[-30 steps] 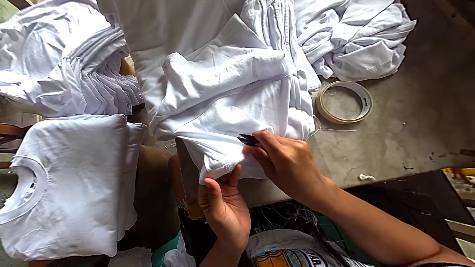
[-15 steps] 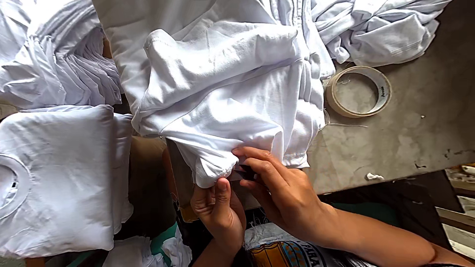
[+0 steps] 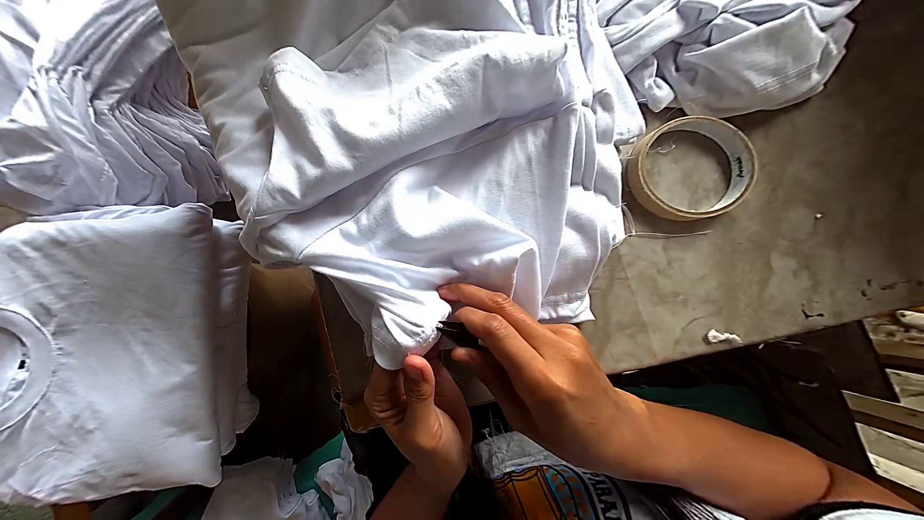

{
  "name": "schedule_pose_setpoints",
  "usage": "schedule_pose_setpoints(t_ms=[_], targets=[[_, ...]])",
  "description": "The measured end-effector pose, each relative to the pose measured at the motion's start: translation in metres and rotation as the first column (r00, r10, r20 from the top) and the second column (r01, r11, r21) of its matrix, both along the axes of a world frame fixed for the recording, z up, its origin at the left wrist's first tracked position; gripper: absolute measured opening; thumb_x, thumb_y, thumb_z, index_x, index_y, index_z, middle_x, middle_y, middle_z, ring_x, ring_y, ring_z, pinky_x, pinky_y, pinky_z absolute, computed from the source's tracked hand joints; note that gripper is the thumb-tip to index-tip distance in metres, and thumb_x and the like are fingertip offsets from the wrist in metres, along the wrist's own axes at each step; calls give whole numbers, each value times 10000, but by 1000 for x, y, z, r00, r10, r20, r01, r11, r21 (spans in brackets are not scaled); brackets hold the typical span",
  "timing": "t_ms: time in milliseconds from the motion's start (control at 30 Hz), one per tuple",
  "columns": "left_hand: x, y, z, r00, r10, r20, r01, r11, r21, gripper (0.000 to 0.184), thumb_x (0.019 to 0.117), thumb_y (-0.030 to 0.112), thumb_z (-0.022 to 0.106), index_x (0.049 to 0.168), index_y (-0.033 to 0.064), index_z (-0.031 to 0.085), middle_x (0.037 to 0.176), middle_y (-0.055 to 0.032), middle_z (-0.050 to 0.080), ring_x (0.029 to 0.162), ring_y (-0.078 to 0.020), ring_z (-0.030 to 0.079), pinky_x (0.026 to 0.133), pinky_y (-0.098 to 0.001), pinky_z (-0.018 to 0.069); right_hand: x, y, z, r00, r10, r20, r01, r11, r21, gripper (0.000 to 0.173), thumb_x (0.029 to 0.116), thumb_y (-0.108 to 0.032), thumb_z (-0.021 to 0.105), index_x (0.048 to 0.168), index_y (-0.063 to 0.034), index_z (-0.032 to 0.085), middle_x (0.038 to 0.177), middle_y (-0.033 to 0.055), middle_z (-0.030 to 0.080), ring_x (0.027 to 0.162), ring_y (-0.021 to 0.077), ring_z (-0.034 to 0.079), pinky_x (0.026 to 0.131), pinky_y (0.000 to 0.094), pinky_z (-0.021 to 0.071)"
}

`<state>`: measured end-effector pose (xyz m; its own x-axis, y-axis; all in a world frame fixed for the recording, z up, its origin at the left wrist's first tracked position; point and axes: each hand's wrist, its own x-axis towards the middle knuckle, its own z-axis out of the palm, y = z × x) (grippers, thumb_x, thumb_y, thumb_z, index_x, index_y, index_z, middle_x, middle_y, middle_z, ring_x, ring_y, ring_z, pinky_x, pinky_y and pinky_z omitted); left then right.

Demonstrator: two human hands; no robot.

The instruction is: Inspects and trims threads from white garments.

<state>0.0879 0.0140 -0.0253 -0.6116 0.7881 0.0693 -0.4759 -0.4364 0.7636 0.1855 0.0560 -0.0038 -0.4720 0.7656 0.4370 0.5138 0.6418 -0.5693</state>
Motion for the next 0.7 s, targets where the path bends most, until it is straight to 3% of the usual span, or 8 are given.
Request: schedule_pose_setpoints(t_ms=[233,700], targets=[[-1,0,-1,999,-7,-40,7,1000,-21,172,998,212,640,1066,146,784,1032,24,773,1021,-57,714,930,-242,568,-1,-1,-1,1000,0,-10,0,1000,-18,287,1086,-207,460,1089,-4,662,1105,177,725,684,143,651,505,232,430],[-2,-3,-4,999,-30,-33,30,1000,-5,182,998,218,640,1084,145,783,1050,15,770,1033,-69,711,948,-254,560,0,3,0,999,2,-32,-3,999,-44,274,1088,-185,456,1050,-8,662,1081,158,728,631,114,611,484,223,398]])
